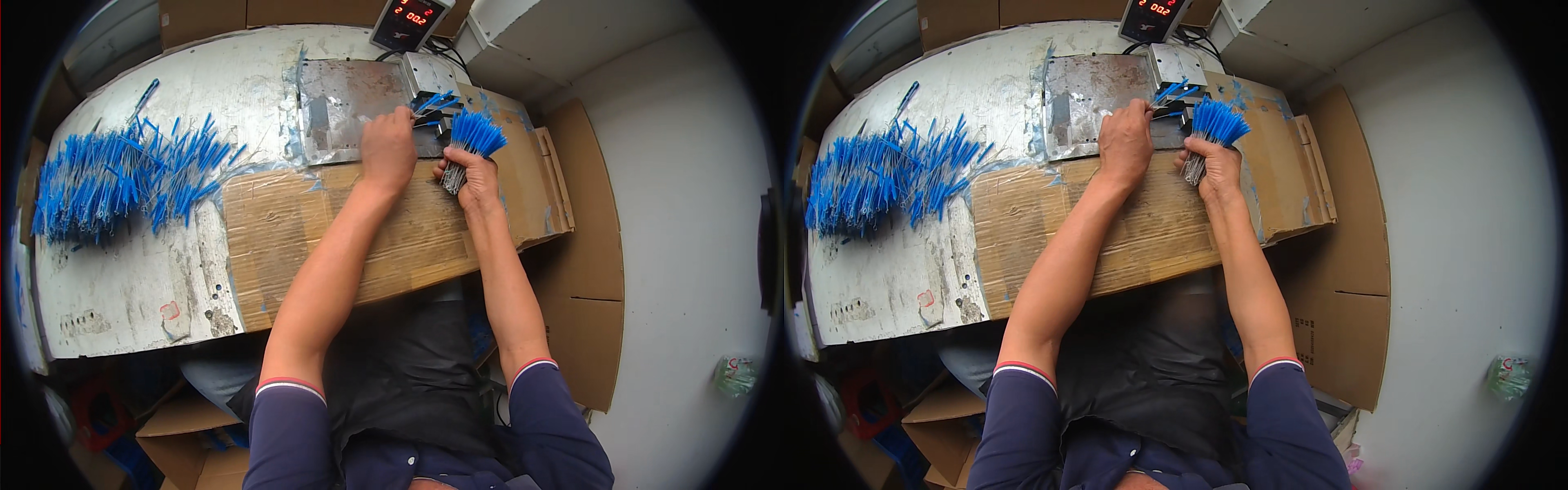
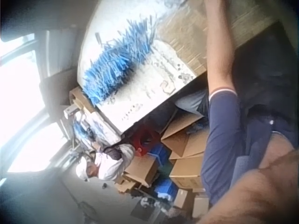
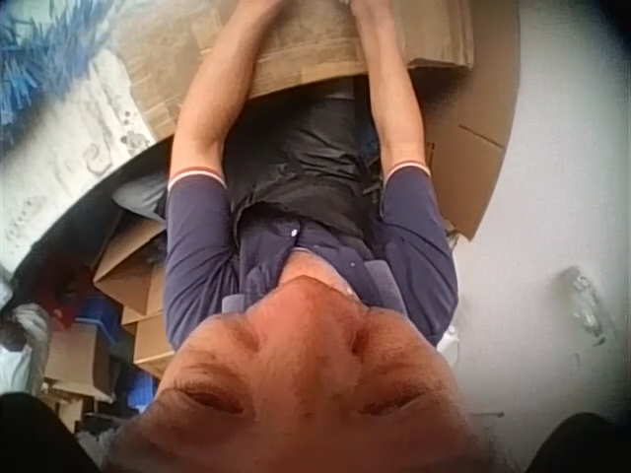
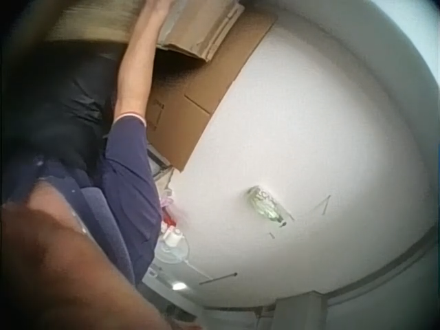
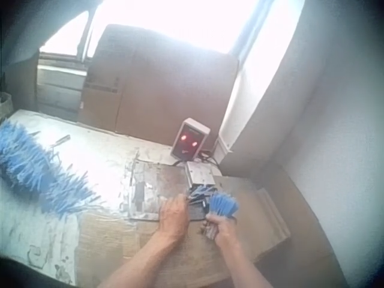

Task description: The worker is grouping blue plastic filaments into bundles and inserting them into an assembly machine to create brushes.

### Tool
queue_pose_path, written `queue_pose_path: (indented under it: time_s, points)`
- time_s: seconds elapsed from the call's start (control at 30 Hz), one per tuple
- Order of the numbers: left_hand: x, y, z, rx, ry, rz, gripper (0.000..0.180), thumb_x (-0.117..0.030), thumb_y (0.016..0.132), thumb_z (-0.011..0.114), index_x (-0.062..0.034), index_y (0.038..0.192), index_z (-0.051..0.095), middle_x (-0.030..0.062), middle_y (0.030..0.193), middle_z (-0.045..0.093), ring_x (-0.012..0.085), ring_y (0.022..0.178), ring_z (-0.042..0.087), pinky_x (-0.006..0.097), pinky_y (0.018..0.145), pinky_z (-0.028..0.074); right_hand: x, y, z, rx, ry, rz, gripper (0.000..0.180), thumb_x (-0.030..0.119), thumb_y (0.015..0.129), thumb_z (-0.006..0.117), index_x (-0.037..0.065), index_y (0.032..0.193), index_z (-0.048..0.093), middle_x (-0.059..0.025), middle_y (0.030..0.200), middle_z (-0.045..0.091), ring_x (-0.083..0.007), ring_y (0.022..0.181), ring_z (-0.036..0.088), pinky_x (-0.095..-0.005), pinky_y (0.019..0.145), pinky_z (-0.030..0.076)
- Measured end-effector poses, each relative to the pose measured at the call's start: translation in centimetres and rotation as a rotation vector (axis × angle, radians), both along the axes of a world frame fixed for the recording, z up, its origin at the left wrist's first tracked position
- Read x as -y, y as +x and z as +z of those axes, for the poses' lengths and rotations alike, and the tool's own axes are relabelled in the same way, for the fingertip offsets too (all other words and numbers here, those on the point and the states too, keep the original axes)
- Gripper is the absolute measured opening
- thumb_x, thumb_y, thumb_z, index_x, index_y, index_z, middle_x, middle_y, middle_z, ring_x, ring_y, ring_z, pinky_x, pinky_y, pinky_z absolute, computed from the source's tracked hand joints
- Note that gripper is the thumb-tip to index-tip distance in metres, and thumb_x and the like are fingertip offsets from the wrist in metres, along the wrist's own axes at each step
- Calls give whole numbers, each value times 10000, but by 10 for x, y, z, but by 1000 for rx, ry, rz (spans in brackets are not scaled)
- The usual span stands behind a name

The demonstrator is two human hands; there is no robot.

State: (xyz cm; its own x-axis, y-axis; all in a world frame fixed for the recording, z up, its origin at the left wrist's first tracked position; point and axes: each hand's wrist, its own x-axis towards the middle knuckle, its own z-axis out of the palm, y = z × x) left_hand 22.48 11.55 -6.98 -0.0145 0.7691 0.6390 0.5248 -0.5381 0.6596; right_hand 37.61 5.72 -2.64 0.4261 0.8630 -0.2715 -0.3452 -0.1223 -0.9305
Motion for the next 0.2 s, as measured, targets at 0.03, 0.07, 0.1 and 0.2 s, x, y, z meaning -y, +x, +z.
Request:
queue_pose_path:
  time_s: [0.03,0.07,0.1,0.2]
  points:
    - [0,0,0,3,2,3,54,-125,964,627,-86,993,602,130,797,662,348,788,636,469,740,442,1,0,0,-2,-1,-2,102,-52,788,753,-42,849,673,-132,751,688,-242,627,704,-376,548,624]
    - [-1,0,0,1,1,1,54,-125,964,627,-86,993,602,130,797,662,348,788,636,469,740,442,1,2,2,52,-40,17,106,-29,803,752,-45,873,674,-139,760,684,-248,637,696,-379,559,621]
    - [-1,0,0,-4,-2,1,54,-126,965,627,-86,992,603,133,800,664,349,787,635,472,741,443,2,4,3,108,-78,34,116,-7,817,751,-47,896,675,-146,768,679,-253,648,689,-381,569,618]
    - [-1,0,0,-22,-6,-9,61,-133,968,628,-84,993,603,136,796,663,355,794,634,489,755,446,5,11,5,93,-83,100,156,4,787,786,-50,890,682,-144,784,699,-246,622,707,-378,544,628]
